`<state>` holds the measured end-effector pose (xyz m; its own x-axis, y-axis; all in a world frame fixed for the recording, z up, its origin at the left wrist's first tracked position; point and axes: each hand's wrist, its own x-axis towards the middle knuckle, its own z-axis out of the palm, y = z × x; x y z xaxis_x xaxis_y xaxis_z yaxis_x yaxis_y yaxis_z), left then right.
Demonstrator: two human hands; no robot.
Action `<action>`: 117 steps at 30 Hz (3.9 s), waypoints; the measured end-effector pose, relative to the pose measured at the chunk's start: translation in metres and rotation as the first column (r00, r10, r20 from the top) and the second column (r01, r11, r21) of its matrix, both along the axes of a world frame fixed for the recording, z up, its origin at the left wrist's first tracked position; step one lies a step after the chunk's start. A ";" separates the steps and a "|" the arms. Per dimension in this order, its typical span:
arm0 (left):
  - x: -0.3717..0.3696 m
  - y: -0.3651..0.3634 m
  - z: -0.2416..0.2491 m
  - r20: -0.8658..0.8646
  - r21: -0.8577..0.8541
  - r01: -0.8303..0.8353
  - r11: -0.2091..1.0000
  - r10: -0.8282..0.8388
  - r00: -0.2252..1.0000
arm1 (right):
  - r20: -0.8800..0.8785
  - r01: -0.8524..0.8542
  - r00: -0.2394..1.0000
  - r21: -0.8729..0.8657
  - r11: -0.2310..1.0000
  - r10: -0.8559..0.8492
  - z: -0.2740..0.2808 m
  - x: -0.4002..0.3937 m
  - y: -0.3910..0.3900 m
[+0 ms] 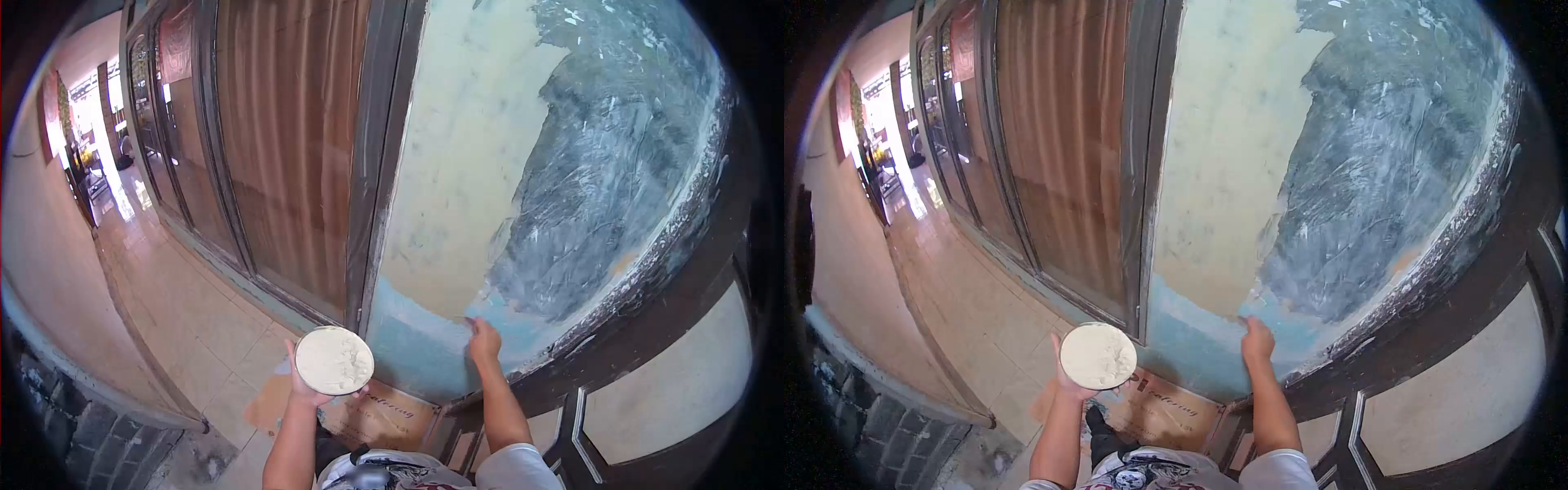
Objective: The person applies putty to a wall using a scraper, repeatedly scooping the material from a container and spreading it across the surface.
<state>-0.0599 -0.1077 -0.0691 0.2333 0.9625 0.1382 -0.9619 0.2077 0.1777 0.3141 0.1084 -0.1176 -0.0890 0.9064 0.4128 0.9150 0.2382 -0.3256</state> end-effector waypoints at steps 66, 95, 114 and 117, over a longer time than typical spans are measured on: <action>0.007 0.018 -0.009 -0.099 -0.073 -0.082 0.994 0.074 0.992 | -0.061 -0.085 0.994 0.037 0.996 0.087 -0.023 0.016 -0.026; 0.003 0.015 -0.002 -0.053 0.076 -0.044 0.996 0.048 0.997 | 0.024 -0.003 1.000 0.012 1.000 0.003 0.045 0.003 0.003; 0.078 0.072 0.098 -0.186 0.154 0.100 0.983 -0.071 0.980 | 0.348 -0.873 0.485 0.150 0.463 0.802 0.274 -0.025 -0.115; 0.083 0.071 0.104 -0.160 0.107 0.065 0.992 -0.048 0.986 | 0.348 -0.878 0.478 0.171 0.446 0.807 0.276 -0.028 -0.122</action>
<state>0.0236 -0.0364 0.0351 0.3142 0.9278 0.2013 -0.9075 0.2313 0.3505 0.2862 -0.0134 0.1583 -0.8457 0.1730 0.5048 0.2335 0.9706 0.0585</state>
